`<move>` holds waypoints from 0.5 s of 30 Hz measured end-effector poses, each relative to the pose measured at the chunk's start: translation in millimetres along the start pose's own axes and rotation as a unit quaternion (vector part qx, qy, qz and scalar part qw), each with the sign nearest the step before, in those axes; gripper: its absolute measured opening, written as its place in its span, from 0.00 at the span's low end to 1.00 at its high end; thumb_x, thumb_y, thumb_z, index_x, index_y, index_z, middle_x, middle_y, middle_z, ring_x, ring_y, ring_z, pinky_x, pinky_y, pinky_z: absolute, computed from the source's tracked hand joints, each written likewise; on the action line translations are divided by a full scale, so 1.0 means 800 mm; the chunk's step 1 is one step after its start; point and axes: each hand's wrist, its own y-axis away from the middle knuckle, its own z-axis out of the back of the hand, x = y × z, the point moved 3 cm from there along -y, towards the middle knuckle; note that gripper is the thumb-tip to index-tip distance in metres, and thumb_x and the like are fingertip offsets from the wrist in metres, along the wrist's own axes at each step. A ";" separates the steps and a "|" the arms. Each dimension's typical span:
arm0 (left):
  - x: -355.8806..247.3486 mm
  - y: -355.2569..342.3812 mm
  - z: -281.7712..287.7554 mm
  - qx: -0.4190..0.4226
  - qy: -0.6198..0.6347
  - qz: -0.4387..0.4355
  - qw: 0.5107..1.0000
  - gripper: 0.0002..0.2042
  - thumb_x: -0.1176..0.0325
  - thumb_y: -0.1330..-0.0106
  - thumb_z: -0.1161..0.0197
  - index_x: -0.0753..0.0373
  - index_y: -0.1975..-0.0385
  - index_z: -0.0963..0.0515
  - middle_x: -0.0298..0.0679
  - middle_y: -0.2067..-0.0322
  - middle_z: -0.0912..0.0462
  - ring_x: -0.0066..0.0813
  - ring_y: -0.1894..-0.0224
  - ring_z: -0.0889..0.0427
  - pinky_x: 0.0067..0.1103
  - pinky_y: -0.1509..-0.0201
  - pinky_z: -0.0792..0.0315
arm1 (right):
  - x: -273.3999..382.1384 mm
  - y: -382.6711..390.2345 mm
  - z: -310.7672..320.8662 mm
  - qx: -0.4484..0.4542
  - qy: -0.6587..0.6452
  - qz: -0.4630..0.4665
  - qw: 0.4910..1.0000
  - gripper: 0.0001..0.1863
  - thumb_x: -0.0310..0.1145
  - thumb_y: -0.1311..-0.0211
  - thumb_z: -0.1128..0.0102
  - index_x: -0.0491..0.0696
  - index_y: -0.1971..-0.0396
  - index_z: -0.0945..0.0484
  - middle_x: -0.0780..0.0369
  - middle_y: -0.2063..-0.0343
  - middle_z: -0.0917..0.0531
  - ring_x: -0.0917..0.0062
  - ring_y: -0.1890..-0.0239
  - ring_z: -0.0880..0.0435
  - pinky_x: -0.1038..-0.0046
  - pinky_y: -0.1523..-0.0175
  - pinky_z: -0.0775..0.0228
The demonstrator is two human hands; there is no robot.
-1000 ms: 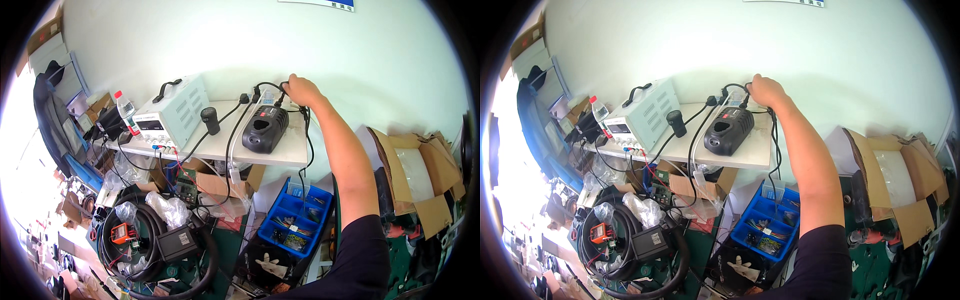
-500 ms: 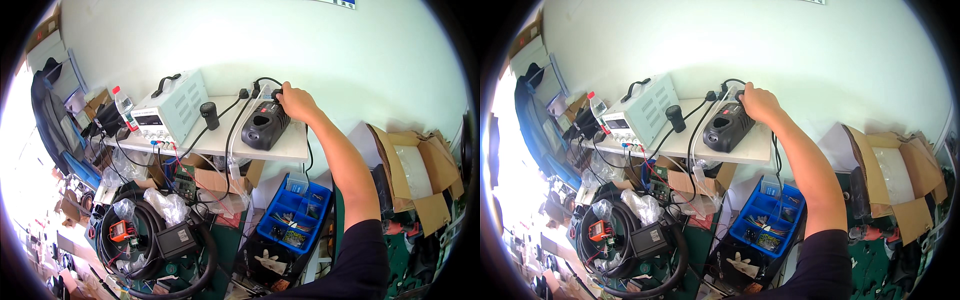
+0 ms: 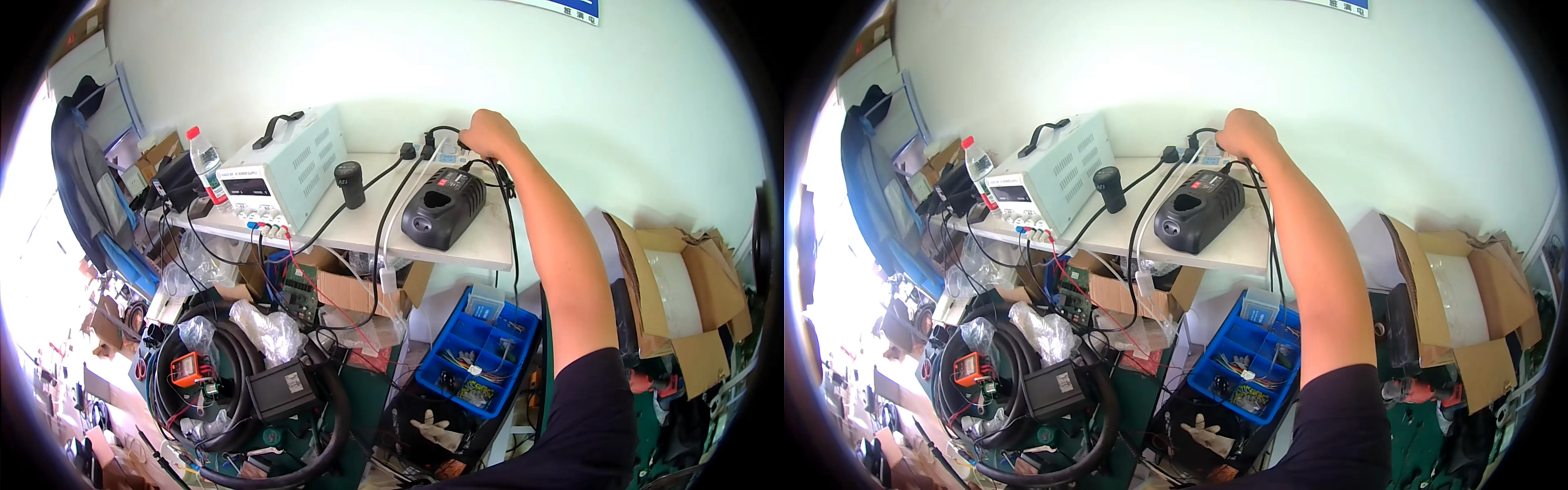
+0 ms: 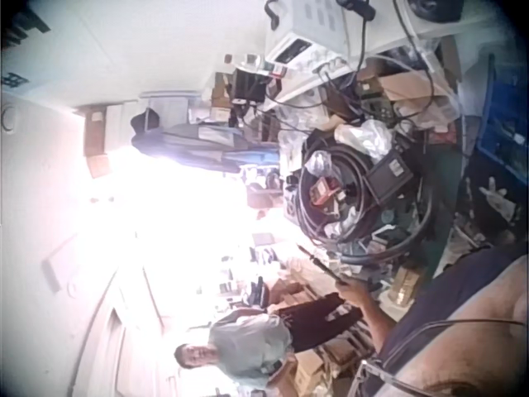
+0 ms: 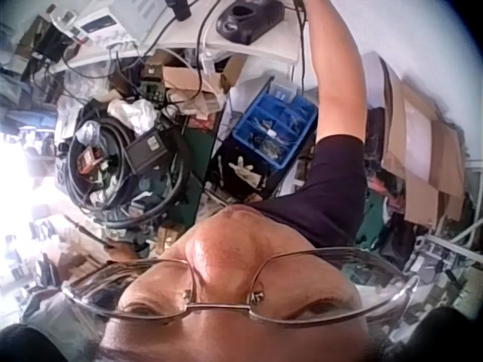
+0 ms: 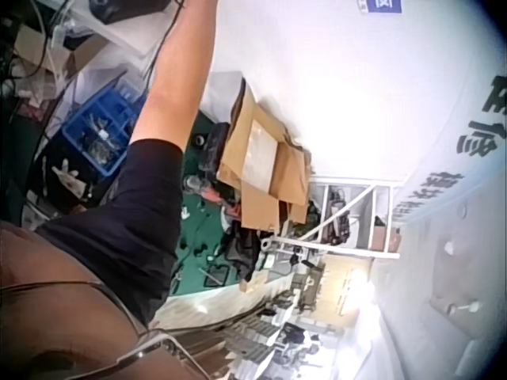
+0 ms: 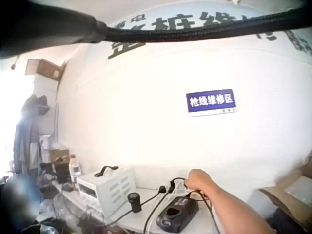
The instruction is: The person solders electrical wires on a workbench. They handle a power supply unit, a soldering iron, and several wires, applying solder to connect the wires.
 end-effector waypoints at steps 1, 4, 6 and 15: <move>0.009 -0.003 -0.006 -0.008 0.003 -0.005 1.000 0.23 0.50 0.33 0.46 0.69 0.59 0.23 0.57 0.71 0.20 0.58 0.71 0.22 0.43 0.69 0.30 | 0.004 -0.013 -0.006 0.011 -0.007 -0.010 1.000 0.12 0.32 0.51 0.47 0.41 0.81 0.18 0.54 0.81 0.17 0.65 0.77 0.17 0.67 0.66 0.25; 0.032 -0.012 -0.024 -0.032 0.023 -0.018 0.999 0.22 0.50 0.34 0.45 0.68 0.61 0.22 0.56 0.72 0.20 0.56 0.73 0.22 0.42 0.71 0.30 | 0.014 -0.036 -0.024 0.034 -0.018 -0.034 0.999 0.11 0.32 0.51 0.47 0.41 0.81 0.18 0.56 0.81 0.17 0.66 0.76 0.16 0.68 0.65 0.25; 0.025 -0.011 -0.021 -0.049 0.046 -0.025 0.997 0.21 0.50 0.34 0.44 0.67 0.62 0.22 0.55 0.73 0.20 0.55 0.74 0.22 0.42 0.72 0.30 | 0.019 -0.046 -0.040 0.041 -0.014 -0.036 0.998 0.11 0.31 0.51 0.47 0.41 0.81 0.18 0.56 0.80 0.16 0.67 0.75 0.16 0.68 0.65 0.25; 0.006 -0.019 -0.045 0.015 0.056 0.011 0.998 0.23 0.49 0.33 0.47 0.69 0.63 0.23 0.59 0.71 0.20 0.59 0.70 0.21 0.44 0.71 0.30 | 0.019 -0.072 -0.074 0.010 0.022 -0.043 0.999 0.10 0.30 0.50 0.47 0.42 0.77 0.17 0.56 0.77 0.16 0.67 0.70 0.15 0.67 0.61 0.25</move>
